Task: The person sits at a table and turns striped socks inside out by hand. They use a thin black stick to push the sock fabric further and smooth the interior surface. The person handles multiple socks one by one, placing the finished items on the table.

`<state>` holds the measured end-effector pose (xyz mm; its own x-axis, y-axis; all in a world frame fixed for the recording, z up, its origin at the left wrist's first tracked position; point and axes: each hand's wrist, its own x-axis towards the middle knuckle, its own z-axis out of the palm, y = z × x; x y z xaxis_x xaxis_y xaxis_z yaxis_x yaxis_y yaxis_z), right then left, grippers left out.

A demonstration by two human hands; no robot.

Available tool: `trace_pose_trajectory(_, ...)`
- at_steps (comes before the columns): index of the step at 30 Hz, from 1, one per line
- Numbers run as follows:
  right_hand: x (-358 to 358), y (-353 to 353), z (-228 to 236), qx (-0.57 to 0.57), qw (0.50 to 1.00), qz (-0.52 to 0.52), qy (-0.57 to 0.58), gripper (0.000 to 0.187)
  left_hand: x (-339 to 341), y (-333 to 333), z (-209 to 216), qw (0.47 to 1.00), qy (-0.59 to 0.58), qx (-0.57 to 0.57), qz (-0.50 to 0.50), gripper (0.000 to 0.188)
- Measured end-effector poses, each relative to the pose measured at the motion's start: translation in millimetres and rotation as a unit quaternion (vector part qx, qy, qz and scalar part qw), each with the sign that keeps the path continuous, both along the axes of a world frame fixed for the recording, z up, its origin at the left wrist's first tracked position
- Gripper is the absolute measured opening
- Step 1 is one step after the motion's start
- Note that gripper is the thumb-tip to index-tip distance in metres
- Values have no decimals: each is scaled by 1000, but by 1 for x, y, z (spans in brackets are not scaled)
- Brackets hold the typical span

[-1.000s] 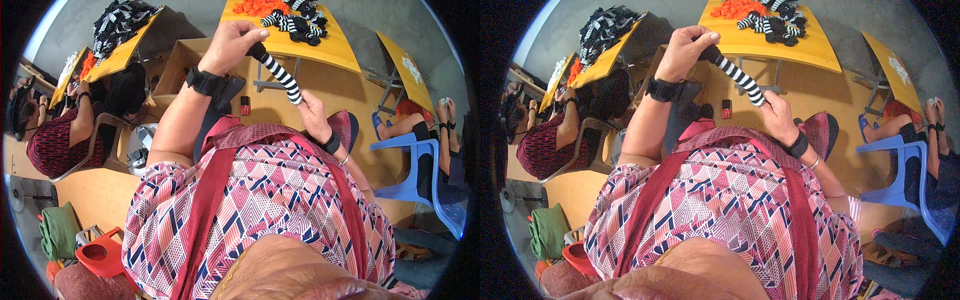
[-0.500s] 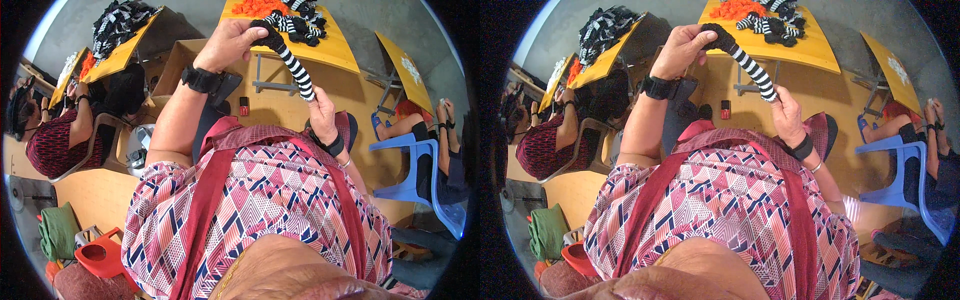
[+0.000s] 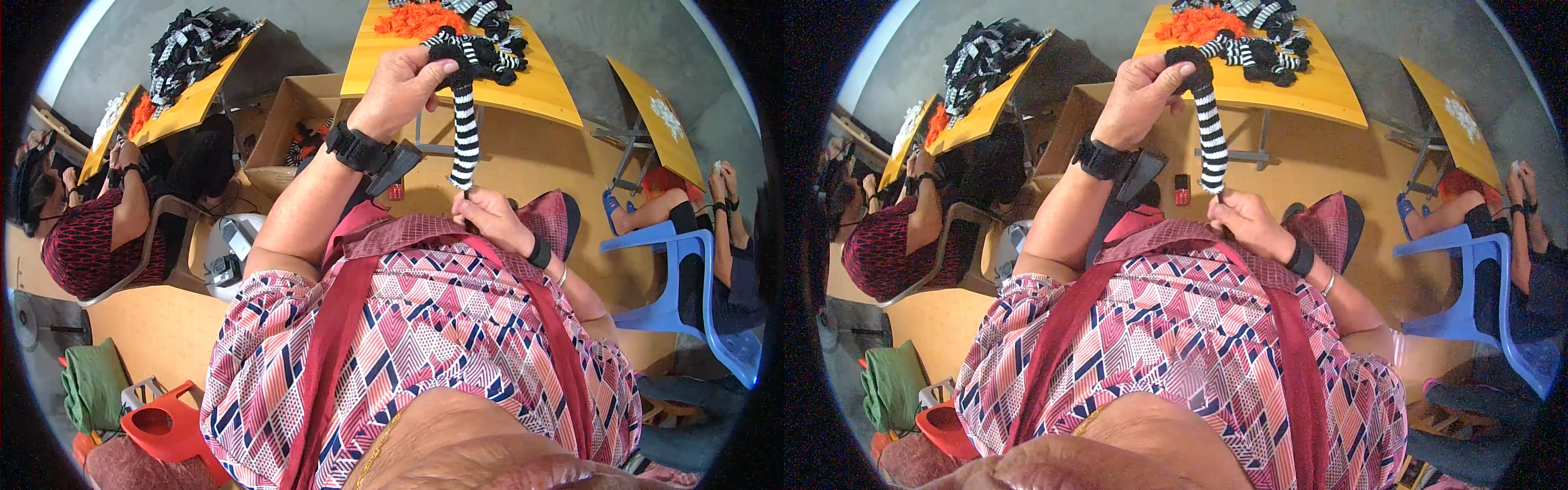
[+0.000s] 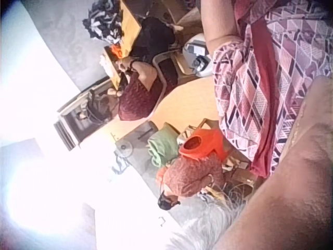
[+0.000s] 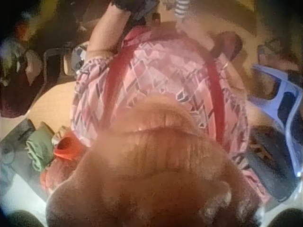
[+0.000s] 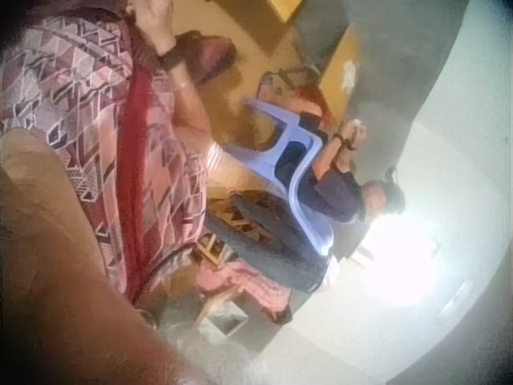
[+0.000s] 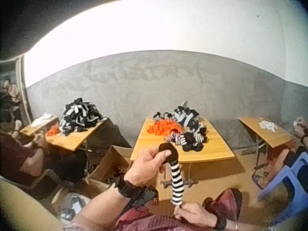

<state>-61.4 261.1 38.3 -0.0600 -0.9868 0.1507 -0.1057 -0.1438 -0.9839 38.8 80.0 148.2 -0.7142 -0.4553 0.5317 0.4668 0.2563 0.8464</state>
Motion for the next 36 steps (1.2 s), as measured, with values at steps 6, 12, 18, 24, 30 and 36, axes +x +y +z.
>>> trace_pose_trajectory(6, 0, -14, 24, 51, 965, 50, 252, 23, -9, -7, -2, 996, -69, -24, -42, 19)
trace_pose_trajectory(12, -29, -17, 65, -17, 958, -138, 252, 24, -16, -6, -5, 996, -81, -30, -35, 19)
trace_pose_trajectory(18, -21, -46, 59, -120, 961, -185, 165, 22, -10, -1, -18, 994, -79, -10, -74, 19)
trace_pose_trajectory(24, -16, -45, 31, -104, 961, -184, 180, 24, -3, -10, -50, 992, -63, 66, -89, 19)
trace_pose_trajectory(30, -16, -42, 20, -111, 956, -78, 262, 18, 5, -20, -40, 984, -157, -32, -77, 19)
trace_pose_trajectory(36, -12, -26, 11, -70, 958, -96, 260, 20, 6, -12, -46, 969, -217, -102, -51, 22)
